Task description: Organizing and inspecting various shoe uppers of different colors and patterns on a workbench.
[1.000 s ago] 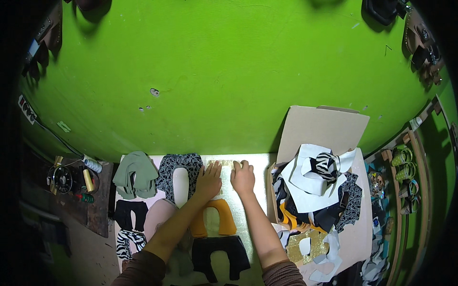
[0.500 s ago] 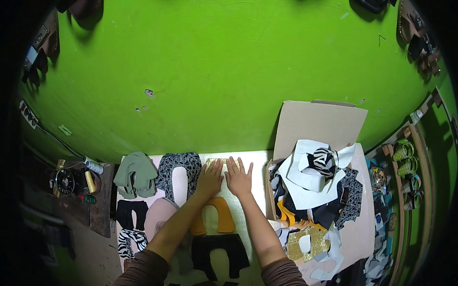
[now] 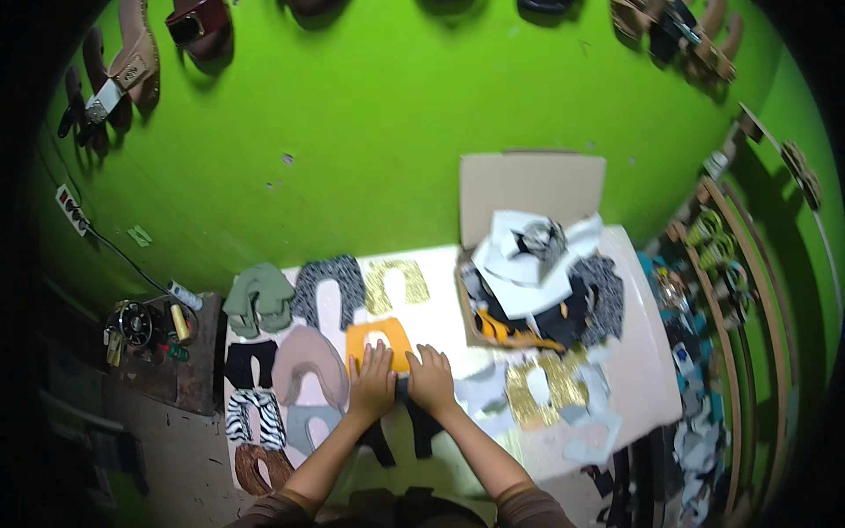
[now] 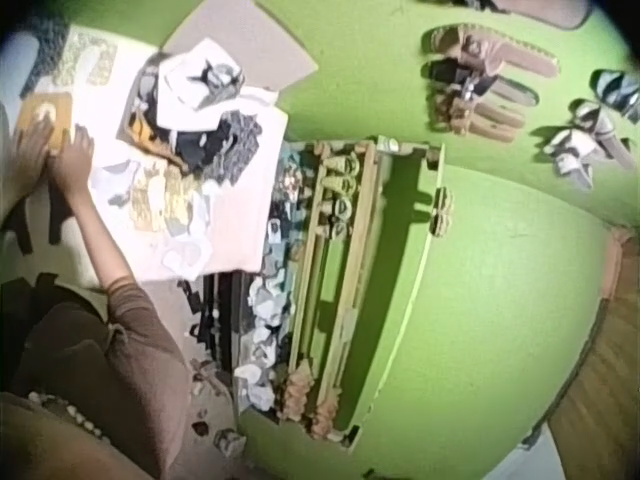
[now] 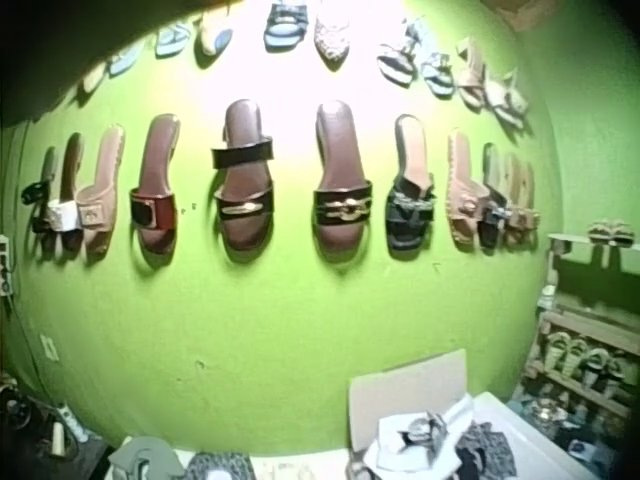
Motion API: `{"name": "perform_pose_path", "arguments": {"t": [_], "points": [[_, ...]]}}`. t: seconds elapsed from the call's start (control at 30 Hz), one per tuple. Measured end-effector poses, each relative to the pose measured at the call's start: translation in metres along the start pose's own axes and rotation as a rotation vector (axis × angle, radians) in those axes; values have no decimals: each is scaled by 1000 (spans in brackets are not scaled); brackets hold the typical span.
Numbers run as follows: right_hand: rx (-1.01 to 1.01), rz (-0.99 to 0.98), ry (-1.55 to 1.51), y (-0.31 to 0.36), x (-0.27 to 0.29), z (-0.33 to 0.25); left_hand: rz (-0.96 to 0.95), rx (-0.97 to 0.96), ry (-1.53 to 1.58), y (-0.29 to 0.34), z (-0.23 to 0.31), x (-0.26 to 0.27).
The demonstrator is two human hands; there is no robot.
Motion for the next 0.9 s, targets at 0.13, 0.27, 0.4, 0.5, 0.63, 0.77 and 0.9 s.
{"name": "perform_pose_path", "arguments": {"t": [0.13, 0.27, 0.4, 0.5, 0.63, 0.77, 0.9], "points": [[-29, -37, -120, 59, 43, 2, -126, -8, 120, 47, 36, -2], [-158, 6, -97, 89, 86, 41, -171, 11, 182, 62, 69, -4], [-241, 108, -71, 94, 117, 95, -167, 17, 246, 57, 104, -9], [-219, 104, -27, 91, 130, 137, -183, -18, 325, 37, 140, -21], [-39, 115, 87, 70, 149, 177, -167, -138, 356, -16, 166, -51], [-50, -29, 92, 57, 148, 210, -57, -138, 397, -51, 186, -63], [-50, -186, 144, 50, 148, 223, -142, 14, 404, -57, 192, -70]]}}
Point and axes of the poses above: each hand's wrist, its own y-axis away from the middle knuckle, its own x-axis out of the back of the hand, z = x × y, the point moved 2 cm from there along -y, towards the middle knuckle, and after that the axes turned 7 degrees about -x, right-handed, at the moved point
